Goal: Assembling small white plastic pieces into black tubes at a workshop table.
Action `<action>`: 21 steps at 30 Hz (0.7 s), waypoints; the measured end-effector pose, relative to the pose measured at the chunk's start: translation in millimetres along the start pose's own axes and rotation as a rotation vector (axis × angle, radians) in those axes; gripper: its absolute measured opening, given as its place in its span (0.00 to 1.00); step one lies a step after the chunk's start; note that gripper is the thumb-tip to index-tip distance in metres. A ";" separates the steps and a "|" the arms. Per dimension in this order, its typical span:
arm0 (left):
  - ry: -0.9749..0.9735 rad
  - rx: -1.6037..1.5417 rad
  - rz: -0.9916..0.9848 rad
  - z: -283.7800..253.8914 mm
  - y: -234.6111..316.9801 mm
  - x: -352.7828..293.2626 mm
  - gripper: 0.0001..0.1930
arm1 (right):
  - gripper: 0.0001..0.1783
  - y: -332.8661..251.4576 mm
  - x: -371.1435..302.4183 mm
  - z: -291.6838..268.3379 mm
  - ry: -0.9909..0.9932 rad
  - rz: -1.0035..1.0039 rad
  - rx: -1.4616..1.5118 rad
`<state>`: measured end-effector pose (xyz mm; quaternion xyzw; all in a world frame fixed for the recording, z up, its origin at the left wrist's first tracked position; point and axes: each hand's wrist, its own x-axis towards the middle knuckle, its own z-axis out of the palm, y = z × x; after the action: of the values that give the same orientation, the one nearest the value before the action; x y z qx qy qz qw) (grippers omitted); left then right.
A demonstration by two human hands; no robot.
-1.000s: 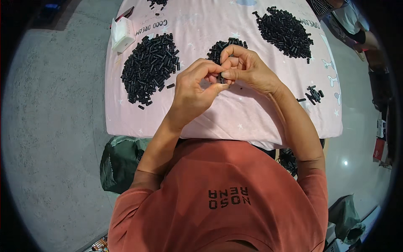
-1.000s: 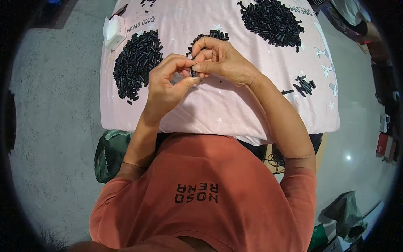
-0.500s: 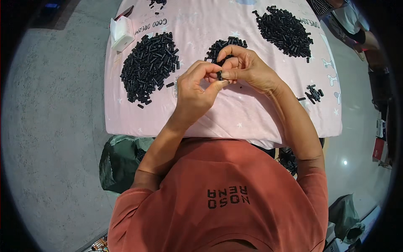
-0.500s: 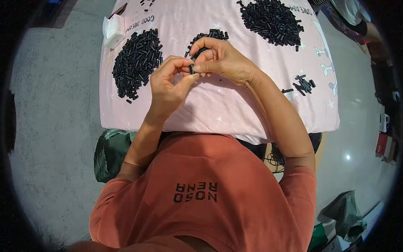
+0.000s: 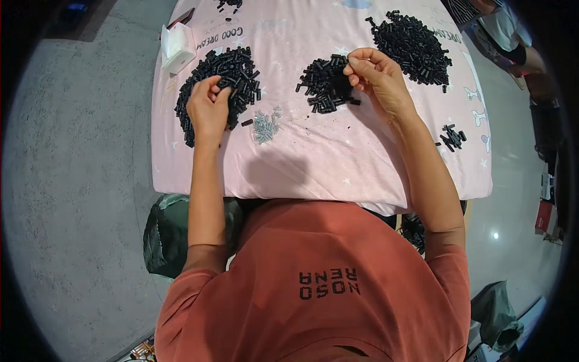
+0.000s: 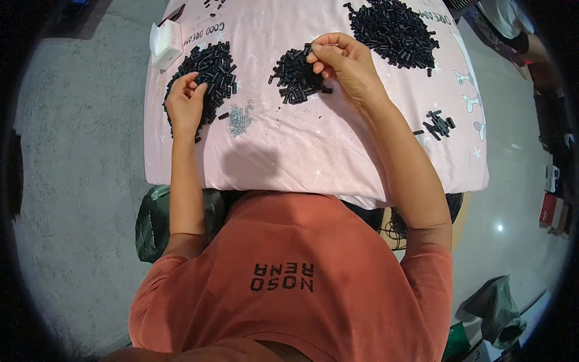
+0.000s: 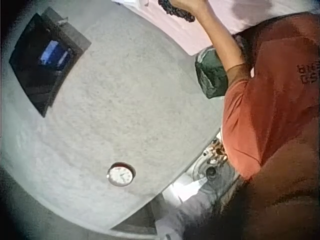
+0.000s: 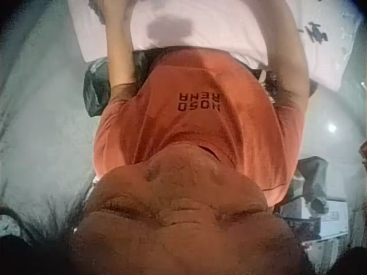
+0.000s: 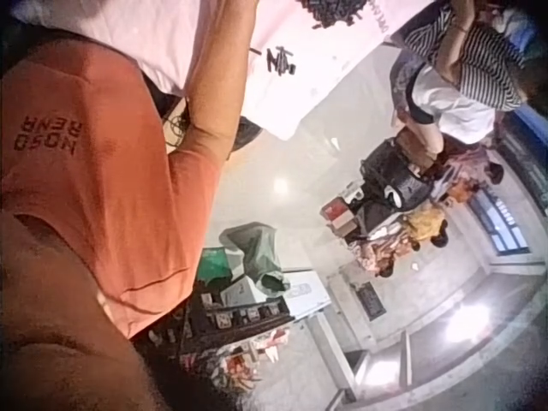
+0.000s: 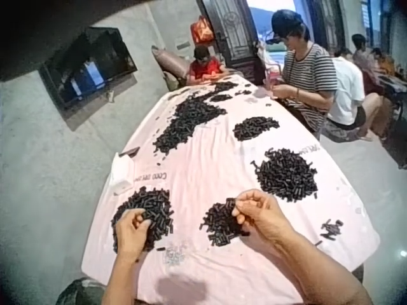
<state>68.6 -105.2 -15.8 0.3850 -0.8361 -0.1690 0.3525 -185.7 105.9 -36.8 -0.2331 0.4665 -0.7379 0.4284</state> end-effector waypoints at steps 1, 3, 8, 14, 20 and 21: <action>-0.040 0.029 -0.058 -2.6 -1.7 3.0 0.15 | 0.08 0.9 0.2 -0.5 0.000 0.001 -0.001; -0.003 0.065 -0.026 -2.1 0.9 3.1 0.15 | 0.08 1.7 0.9 -2.5 0.045 -0.025 -0.033; -0.139 -0.189 0.111 15.6 44.2 -21.9 0.06 | 0.07 2.9 2.4 -4.5 0.074 -0.027 -0.056; -0.406 -0.259 0.291 56.0 82.3 -48.1 0.07 | 0.07 3.7 0.7 -0.5 0.116 -0.030 -0.062; -0.459 -0.131 0.313 61.0 85.0 -43.7 0.08 | 0.07 5.1 -0.6 1.5 0.058 -0.026 -0.102; -0.461 -0.131 0.314 59.8 86.9 -43.6 0.08 | 0.07 5.0 -1.3 2.2 0.032 -0.012 -0.122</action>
<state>-0.2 -15.1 -29.2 0.1786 -0.9308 -0.2492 0.1989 -181.2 105.0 -40.1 -0.2498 0.5159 -0.7144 0.4014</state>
